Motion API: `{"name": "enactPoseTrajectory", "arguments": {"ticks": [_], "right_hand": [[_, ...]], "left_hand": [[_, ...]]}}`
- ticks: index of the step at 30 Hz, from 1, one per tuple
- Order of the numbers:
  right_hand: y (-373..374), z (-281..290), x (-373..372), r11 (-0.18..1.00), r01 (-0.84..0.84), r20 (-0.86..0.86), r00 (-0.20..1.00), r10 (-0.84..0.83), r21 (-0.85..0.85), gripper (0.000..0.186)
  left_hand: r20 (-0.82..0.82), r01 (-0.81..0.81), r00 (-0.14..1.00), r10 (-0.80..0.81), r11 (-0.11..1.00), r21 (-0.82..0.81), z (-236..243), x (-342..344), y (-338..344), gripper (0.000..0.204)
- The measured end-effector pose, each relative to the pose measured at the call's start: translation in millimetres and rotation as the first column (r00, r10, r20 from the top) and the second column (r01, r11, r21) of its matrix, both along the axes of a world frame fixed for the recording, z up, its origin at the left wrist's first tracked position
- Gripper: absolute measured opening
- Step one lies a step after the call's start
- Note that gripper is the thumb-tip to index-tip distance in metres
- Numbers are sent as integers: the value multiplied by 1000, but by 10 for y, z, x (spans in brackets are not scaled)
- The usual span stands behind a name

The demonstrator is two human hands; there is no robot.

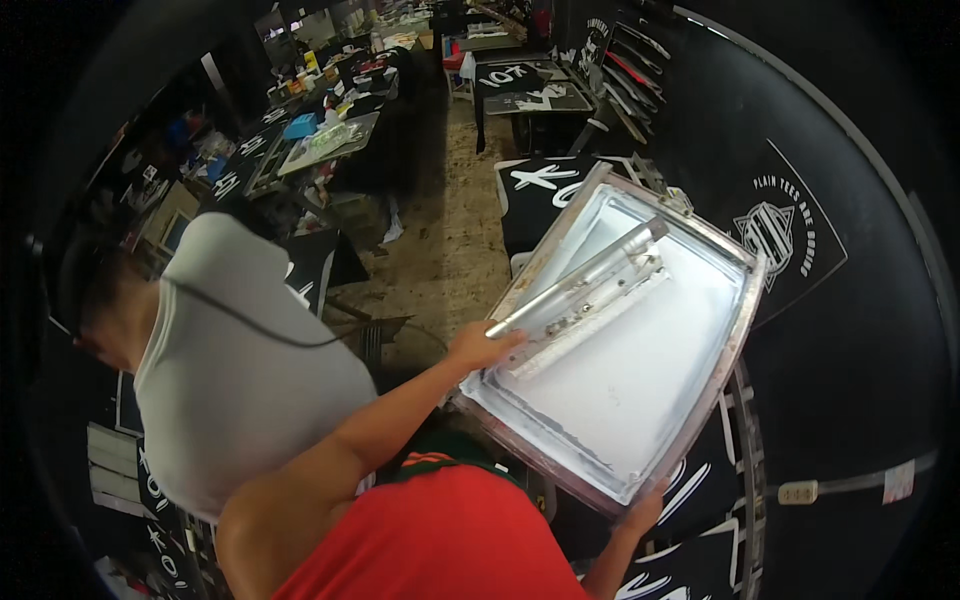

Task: Perform manual screen printing on t-shirts using a squeegee and screen frame.

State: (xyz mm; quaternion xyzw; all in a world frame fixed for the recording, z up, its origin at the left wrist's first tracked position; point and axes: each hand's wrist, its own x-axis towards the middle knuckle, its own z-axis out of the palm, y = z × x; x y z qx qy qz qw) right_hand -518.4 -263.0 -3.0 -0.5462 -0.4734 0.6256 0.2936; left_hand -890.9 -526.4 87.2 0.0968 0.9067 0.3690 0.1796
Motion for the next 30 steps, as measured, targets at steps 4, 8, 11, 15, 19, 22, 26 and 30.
{"name": "enactPoseTrajectory", "arguments": {"ticks": [4,8,11,15,19,22,26,30], "right_hand": [[-19,-35,-887,997,-46,41,998,44,55,77],[-158,-19,-2051,980,-173,160,975,155,102,85],[-317,-18,-2946,973,-187,204,966,157,138,83],[-476,-159,-4204,961,-257,104,964,247,105,84],[-592,128,-5538,955,-293,102,953,286,55,83],[-773,261,-6525,917,-390,87,920,383,85,85],[-1000,432,-7814,859,-507,27,862,506,75,82],[-1328,466,-9185,777,-605,-83,777,624,175,81]], "left_hand": [[56,-43,998,39,997,71,-140,-890,-156,81],[95,-89,993,74,981,173,-278,-1988,-381,83],[66,-158,987,145,953,257,-504,-2795,-774,88],[69,-298,954,290,930,217,-537,-3749,-1235,91],[29,-398,917,397,911,105,-15,-4376,-1644,95],[70,-467,884,463,881,79,246,-4824,-2111,96],[-1,-629,776,631,774,71,164,-5381,-2566,92],[-5,-690,718,696,713,129,364,-5960,-3068,81]]}}
